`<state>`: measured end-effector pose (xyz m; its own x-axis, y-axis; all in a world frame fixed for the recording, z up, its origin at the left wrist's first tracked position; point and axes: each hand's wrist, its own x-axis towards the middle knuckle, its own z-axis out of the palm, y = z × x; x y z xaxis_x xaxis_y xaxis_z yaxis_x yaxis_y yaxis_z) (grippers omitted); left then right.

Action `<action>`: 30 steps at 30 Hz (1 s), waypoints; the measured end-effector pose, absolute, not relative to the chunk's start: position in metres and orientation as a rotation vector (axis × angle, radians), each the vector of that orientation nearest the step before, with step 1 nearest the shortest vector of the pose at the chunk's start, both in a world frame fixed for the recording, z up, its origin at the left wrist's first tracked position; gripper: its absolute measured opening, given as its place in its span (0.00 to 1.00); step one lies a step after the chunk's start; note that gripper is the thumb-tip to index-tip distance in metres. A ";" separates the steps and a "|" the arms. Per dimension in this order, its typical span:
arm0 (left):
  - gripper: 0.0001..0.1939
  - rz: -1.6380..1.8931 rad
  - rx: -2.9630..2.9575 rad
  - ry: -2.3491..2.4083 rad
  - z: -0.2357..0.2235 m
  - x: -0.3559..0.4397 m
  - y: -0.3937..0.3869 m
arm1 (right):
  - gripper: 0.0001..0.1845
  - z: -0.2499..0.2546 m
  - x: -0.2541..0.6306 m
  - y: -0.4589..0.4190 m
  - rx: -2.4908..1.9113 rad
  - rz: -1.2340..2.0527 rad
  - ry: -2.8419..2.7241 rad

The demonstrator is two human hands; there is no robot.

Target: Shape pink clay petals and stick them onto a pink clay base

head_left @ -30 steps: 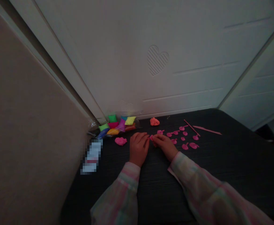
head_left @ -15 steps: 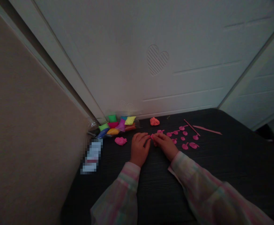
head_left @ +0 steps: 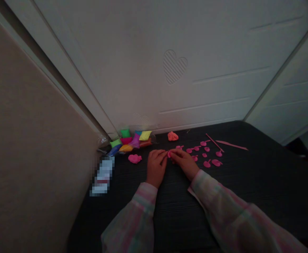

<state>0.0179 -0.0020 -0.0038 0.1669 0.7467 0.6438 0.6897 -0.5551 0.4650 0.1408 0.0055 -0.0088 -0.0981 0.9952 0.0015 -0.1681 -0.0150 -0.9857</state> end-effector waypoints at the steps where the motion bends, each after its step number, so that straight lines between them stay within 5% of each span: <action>1: 0.08 1.360 2.358 1.448 -0.004 0.018 -0.002 | 0.09 -0.008 0.141 0.005 -1.044 1.357 -1.148; 30: 0.05 1.276 2.253 1.475 -0.004 0.017 0.000 | 0.12 -0.008 0.139 0.005 -1.080 1.316 -1.177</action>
